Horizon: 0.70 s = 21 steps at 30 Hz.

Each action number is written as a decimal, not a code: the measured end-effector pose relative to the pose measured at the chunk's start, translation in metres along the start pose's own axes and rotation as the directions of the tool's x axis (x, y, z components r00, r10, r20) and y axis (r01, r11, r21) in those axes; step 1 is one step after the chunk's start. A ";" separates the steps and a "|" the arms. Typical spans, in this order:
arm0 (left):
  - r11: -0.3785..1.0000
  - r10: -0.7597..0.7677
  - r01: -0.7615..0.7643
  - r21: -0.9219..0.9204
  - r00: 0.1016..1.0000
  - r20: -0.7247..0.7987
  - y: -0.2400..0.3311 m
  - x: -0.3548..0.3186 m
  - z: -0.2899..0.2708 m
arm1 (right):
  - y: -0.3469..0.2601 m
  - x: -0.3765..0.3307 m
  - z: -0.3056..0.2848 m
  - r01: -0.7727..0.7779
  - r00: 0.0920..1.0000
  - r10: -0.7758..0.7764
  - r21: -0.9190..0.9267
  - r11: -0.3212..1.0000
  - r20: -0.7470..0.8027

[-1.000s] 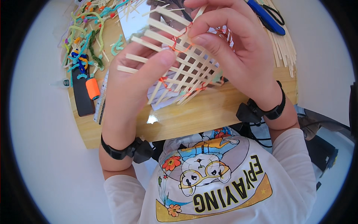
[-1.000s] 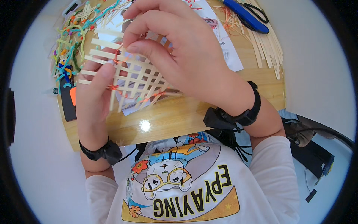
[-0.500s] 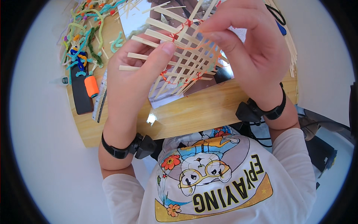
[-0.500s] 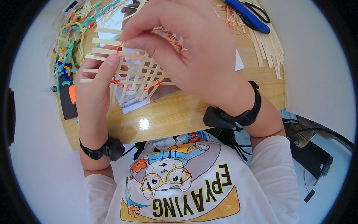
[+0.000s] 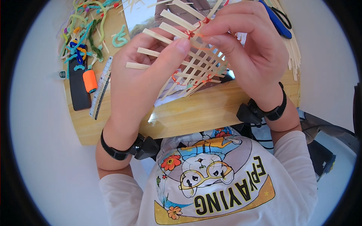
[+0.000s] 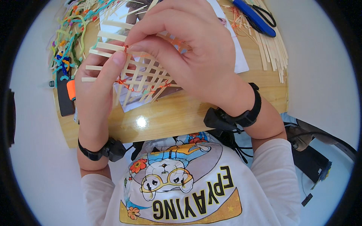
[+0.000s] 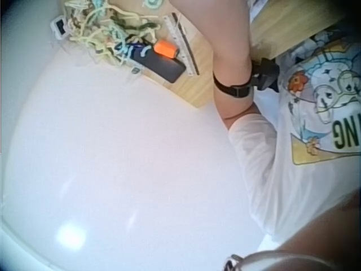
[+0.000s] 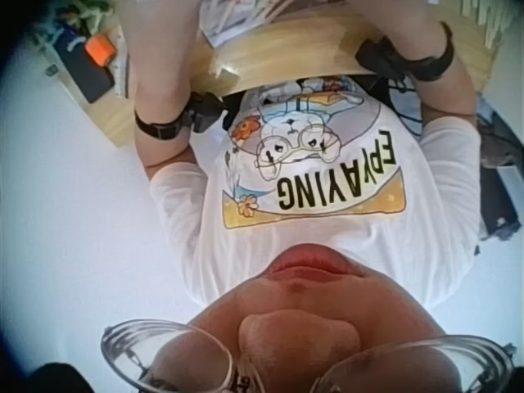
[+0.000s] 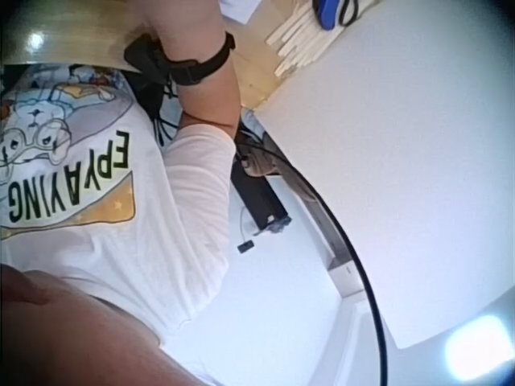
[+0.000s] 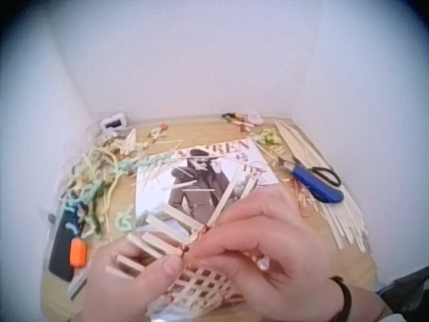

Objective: Weaving flat bamboo sticks together and securing the pattern with orange string to create a craft piece.

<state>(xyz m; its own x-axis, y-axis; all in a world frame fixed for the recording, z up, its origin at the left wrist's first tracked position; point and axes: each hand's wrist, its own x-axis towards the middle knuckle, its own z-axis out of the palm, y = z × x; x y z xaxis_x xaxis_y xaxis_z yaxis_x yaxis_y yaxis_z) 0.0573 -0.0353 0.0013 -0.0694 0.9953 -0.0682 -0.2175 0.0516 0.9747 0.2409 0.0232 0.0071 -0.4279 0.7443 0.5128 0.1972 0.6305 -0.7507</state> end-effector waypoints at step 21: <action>0.990 0.014 -0.017 0.143 1.000 0.026 0.003 -0.002 0.000 | -0.001 0.000 0.006 0.029 0.999 -0.028 -0.025 0.999 0.033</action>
<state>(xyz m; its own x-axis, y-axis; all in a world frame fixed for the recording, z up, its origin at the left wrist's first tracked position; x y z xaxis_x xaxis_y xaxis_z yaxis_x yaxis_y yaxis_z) 0.0567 -0.0368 0.0043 -0.0470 0.9977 -0.0494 -0.0746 0.0458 0.9962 0.2357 0.0214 0.0052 -0.4624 0.7186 0.5194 0.2069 0.6571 -0.7248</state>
